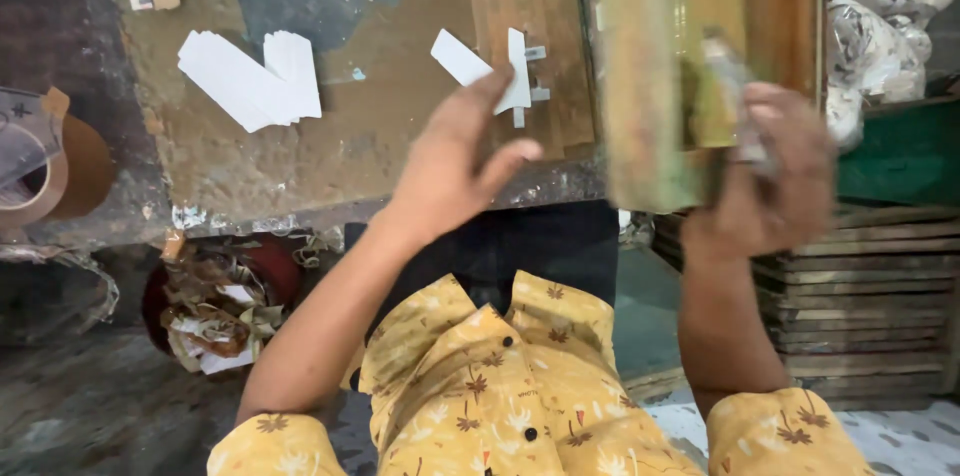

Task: Manually applying ink to paper cutouts using a screen printing frame and a squeegee.

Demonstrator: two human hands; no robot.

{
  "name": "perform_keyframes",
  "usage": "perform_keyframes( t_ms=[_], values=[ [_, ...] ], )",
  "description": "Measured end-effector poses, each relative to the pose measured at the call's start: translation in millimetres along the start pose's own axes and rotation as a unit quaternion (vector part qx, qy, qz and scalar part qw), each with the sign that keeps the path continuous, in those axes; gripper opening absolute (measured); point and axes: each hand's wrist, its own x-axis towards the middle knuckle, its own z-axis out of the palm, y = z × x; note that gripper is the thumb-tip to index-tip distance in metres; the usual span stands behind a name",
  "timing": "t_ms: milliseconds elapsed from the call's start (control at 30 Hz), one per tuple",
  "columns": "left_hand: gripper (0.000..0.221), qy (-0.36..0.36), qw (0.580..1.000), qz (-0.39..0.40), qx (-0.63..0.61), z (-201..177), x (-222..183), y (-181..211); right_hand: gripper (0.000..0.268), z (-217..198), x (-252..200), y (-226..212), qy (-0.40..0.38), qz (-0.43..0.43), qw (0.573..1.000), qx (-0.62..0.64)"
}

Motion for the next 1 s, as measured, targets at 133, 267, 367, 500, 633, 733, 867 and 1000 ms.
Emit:
perform_keyframes(
  t_ms=[133, 267, 367, 500, 633, 733, 867, 1000],
  values=[
    [0.070, 0.118, 0.933, -0.045, -0.336, -26, -6, 21, 0.031, 24, -16, -17, -0.176, 0.056, 0.983, -0.016],
    [0.064, 0.126, 0.916, -0.274, -0.264, -10, -4, 15, 0.041, 35, -48, -25, -0.292, 0.082, 0.952, -0.045],
    [0.062, 0.166, 0.906, -0.254, -0.295, -2, -14, 18, 0.039, 31, -34, -35, -0.272, 0.093, 0.958, -0.015],
    [0.060, 0.179, 0.933, -0.100, -0.297, -25, -6, 25, 0.029, 16, -7, -18, -0.165, 0.014, 0.985, -0.054],
    [0.063, 0.112, 0.980, 0.036, -0.160, 10, 13, -6, 0.019, -4, 15, 5, -0.019, 0.002, 1.000, -0.025],
    [0.078, 0.050, 0.995, 0.003, 0.088, 43, 21, -23, 0.021, -13, 29, 6, 0.002, -0.007, 1.000, -0.018],
    [0.085, 0.019, 0.984, 0.003, 0.179, 55, 24, -25, 0.021, -16, 26, 14, 0.020, -0.013, 1.000, 0.015],
    [0.090, 0.013, 0.984, 0.031, 0.176, 50, 12, -21, 0.020, -16, 18, 17, 0.019, 0.021, 0.999, 0.035]
  ],
)
